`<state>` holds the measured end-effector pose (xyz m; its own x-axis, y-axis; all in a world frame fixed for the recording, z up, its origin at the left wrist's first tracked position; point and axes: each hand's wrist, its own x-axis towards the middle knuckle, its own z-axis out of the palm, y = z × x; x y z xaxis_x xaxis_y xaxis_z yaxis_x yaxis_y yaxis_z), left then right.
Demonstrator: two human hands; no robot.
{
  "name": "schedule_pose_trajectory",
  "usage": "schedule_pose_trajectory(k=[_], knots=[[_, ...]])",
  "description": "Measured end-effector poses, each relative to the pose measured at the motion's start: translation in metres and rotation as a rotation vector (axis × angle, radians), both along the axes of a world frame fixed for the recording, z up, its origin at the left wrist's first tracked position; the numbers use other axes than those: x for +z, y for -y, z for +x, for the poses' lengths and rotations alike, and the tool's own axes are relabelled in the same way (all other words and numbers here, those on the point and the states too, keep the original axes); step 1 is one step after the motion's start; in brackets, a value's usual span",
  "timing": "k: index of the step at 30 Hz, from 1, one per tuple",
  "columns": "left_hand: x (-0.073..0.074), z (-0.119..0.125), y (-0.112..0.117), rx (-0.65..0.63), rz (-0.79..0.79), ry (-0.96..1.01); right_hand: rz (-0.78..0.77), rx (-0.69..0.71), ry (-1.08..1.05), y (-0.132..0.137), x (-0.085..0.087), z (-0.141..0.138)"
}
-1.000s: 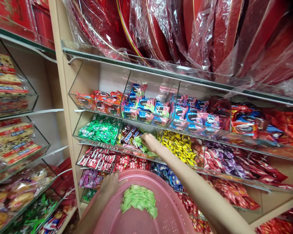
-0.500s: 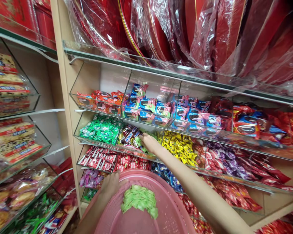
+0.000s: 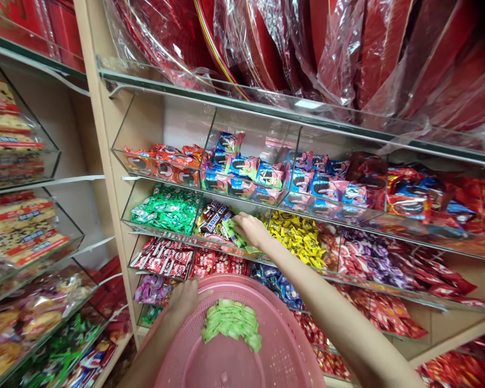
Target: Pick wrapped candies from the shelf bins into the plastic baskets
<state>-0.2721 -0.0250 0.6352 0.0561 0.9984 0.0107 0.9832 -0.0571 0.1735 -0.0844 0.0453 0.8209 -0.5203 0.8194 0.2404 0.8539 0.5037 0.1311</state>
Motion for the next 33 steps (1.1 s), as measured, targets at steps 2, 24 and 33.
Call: schedule_pose_trajectory(k=[2,24,33], knots=[[-0.002,0.0,-0.001,0.003,0.001,-0.001,0.027,0.017,-0.047,0.005,0.003,0.004],[-0.003,0.0,-0.003,0.01,-0.011,0.031,-0.174,0.07,-0.272,0.089,-0.181,0.036],[0.001,0.001,-0.003,-0.003,-0.031,0.022,-0.156,-0.057,-0.066,0.096,-0.191,0.033]])
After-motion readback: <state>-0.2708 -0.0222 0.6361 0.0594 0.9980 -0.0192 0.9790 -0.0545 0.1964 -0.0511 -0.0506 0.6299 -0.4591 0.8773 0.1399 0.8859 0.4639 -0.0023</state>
